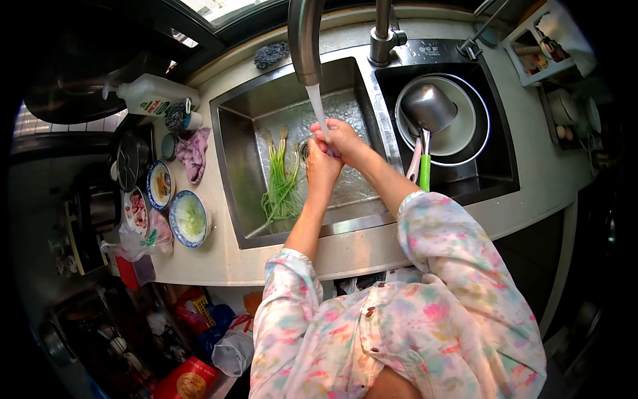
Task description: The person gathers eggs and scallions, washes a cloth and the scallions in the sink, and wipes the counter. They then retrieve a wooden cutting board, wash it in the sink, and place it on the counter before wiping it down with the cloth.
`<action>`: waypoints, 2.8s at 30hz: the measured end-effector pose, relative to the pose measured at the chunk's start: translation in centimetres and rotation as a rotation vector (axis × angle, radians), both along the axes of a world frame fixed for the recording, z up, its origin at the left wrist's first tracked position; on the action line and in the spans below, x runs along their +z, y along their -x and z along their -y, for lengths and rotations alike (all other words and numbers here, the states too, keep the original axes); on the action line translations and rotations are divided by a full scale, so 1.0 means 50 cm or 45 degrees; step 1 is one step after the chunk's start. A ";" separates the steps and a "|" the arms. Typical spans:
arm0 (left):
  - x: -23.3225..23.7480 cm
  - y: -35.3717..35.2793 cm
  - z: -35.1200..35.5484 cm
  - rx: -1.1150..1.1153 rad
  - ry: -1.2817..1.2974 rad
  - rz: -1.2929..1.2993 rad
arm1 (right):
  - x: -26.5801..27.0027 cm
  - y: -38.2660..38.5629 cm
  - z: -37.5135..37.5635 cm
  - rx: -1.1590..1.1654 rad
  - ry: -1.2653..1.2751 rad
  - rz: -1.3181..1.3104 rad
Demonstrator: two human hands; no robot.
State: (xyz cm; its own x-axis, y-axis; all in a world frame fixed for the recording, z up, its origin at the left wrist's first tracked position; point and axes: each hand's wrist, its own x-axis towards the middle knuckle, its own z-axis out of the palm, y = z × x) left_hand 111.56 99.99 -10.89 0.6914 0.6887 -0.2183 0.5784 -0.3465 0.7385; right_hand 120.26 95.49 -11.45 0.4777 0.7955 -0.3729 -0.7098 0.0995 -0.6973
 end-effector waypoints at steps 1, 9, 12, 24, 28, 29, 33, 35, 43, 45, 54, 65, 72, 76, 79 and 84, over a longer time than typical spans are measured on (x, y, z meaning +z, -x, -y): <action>0.012 -0.003 -0.013 -0.019 0.242 0.127 | 0.022 -0.009 0.010 0.002 -0.033 -0.029; 0.041 0.000 -0.017 -0.127 1.243 0.010 | 0.029 -0.010 0.054 0.190 -0.024 -0.376; -0.039 -0.001 0.018 -0.326 0.886 0.058 | -0.010 -0.003 0.070 0.197 0.098 -0.227; -0.001 0.012 0.123 -0.198 -0.135 -0.156 | -0.061 0.021 0.062 -0.443 0.657 0.357; 0.007 -0.005 0.132 -0.127 -0.130 -0.214 | -0.027 0.022 0.070 -0.439 0.685 0.546; -0.007 -0.014 0.122 -0.151 0.015 -0.047 | -0.007 0.010 0.081 -0.257 0.618 0.420; 0.032 -0.061 0.095 -0.142 0.815 0.702 | 0.081 -0.070 0.140 -0.068 0.095 0.591; 0.122 -0.095 0.073 -0.177 0.824 0.670 | 0.118 -0.130 0.153 -0.162 0.100 0.927; -0.019 -0.170 0.095 -0.614 -0.529 0.676 | 0.106 -0.167 0.212 0.048 0.776 2.047; 0.017 -0.097 0.125 -0.742 -0.415 0.598 | 0.112 -0.126 0.262 0.122 0.656 2.179; 0.089 0.081 0.128 -0.093 1.352 0.390 | 0.171 -0.008 0.356 0.036 0.501 0.982; 0.228 0.183 0.104 0.122 1.606 0.831 | 0.247 0.115 0.363 0.379 0.341 1.108; 0.325 0.299 0.058 0.005 0.905 1.067 | 0.276 0.228 0.274 0.603 0.292 1.532; 0.347 0.375 0.008 0.384 0.877 1.167 | 0.303 0.272 0.266 0.406 0.249 2.061; 0.359 0.405 -0.020 0.429 0.791 1.143 | 0.312 0.274 0.260 0.364 0.033 1.867; 0.403 0.409 -0.028 0.341 0.813 1.083 | 0.362 0.278 0.249 0.266 -0.310 0.366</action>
